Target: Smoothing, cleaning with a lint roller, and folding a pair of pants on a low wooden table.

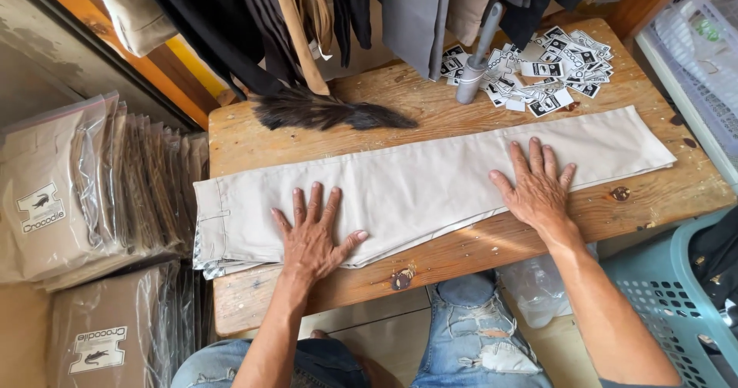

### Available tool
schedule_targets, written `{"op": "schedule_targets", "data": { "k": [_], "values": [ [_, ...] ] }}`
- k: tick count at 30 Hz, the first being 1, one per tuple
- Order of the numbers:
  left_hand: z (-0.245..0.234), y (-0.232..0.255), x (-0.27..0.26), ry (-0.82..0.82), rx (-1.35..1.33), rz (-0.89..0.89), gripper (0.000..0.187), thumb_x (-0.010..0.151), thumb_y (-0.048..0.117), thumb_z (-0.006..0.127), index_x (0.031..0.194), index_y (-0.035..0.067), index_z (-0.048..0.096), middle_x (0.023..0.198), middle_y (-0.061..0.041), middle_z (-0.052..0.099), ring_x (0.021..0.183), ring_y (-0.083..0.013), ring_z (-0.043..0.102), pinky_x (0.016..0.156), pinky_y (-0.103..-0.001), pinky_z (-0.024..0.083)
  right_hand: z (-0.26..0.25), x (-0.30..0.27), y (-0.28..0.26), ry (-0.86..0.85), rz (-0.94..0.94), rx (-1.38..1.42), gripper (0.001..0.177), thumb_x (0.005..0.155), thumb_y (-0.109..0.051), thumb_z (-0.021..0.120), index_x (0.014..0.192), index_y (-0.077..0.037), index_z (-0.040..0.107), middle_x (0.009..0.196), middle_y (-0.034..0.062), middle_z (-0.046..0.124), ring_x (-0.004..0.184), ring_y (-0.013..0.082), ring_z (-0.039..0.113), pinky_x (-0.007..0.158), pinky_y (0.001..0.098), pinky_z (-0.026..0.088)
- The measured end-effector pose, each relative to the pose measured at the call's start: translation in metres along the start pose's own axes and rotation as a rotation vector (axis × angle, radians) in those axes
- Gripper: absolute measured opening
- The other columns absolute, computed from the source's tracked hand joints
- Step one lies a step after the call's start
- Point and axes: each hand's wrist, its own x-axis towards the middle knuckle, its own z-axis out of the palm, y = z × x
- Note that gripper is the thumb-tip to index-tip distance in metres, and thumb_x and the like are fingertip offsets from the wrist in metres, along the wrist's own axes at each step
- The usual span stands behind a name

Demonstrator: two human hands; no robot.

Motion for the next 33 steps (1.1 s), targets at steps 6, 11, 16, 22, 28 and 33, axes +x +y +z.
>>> {"op": "schedule_targets", "data": {
  "k": [6, 11, 16, 22, 28, 33],
  "values": [
    [0.008, 0.012, -0.004, 0.003, 0.004, -0.026, 0.096, 0.084, 0.084, 0.038, 0.162, 0.030, 0.022, 0.170, -0.010, 0.014, 0.156, -0.0399, 0.005, 0.116, -0.074, 0.004, 0.006, 0.008, 0.025, -0.010, 0.005, -0.053, 0.077, 0.102, -0.069, 0.026, 0.163, -0.023, 0.026, 0.171, 0.0171, 0.016, 0.157, 0.0365, 0.012, 0.116, 0.0761, 0.006],
    [0.018, 0.018, 0.002, 0.017, -0.032, 0.017, 0.097, 0.086, 0.083, 0.037, 0.163, 0.026, 0.022, 0.170, -0.015, 0.013, 0.155, -0.0429, 0.004, 0.115, -0.074, 0.004, -0.010, 0.010, 0.030, -0.089, 0.063, -0.047, 0.077, 0.102, -0.070, 0.022, 0.163, -0.024, 0.022, 0.172, 0.0138, 0.011, 0.157, 0.0340, 0.009, 0.119, 0.0732, 0.006],
    [0.032, 0.004, 0.014, -0.004, -0.057, 0.021, 0.090, 0.091, 0.079, 0.028, 0.163, 0.026, 0.017, 0.170, -0.014, 0.010, 0.156, -0.0403, 0.004, 0.119, -0.071, 0.005, 0.004, 0.019, 0.006, -0.083, 0.147, -0.100, 0.074, 0.103, -0.060, 0.035, 0.157, -0.010, 0.037, 0.164, 0.0260, 0.028, 0.153, 0.0423, 0.024, 0.116, 0.0748, 0.014],
    [0.027, -0.034, 0.021, 0.053, -0.031, -0.205, 0.083, 0.097, 0.073, 0.023, 0.164, 0.024, 0.014, 0.169, -0.015, 0.013, 0.156, -0.0391, 0.005, 0.116, -0.074, 0.006, 0.035, 0.054, -0.121, 0.393, -0.510, 0.197, 0.035, 0.090, -0.017, 0.071, 0.123, -0.007, 0.069, 0.122, 0.0177, 0.064, 0.111, 0.0398, 0.064, 0.096, 0.0461, 0.050],
    [0.011, -0.076, 0.017, 0.103, -0.117, -0.429, 0.086, 0.098, 0.069, 0.034, 0.163, 0.015, 0.017, 0.168, -0.021, 0.015, 0.155, -0.0417, 0.010, 0.115, -0.074, 0.010, 0.045, 0.104, -0.224, 0.238, -0.540, 0.230, 0.046, 0.098, -0.018, 0.060, 0.143, -0.010, 0.054, 0.140, 0.0195, 0.055, 0.122, 0.0429, 0.056, 0.102, 0.0534, 0.047],
    [0.000, -0.099, 0.008, -0.005, -0.100, -0.479, 0.094, 0.091, 0.063, 0.058, 0.160, 0.007, 0.026, 0.165, -0.025, 0.020, 0.153, -0.0459, 0.018, 0.113, -0.073, 0.022, 0.053, 0.118, -0.242, 0.120, -0.506, 0.009, 0.051, 0.103, -0.018, 0.047, 0.152, -0.031, 0.042, 0.113, 0.0102, 0.055, 0.108, 0.0371, 0.059, 0.093, 0.0538, 0.047]
  ]
}}
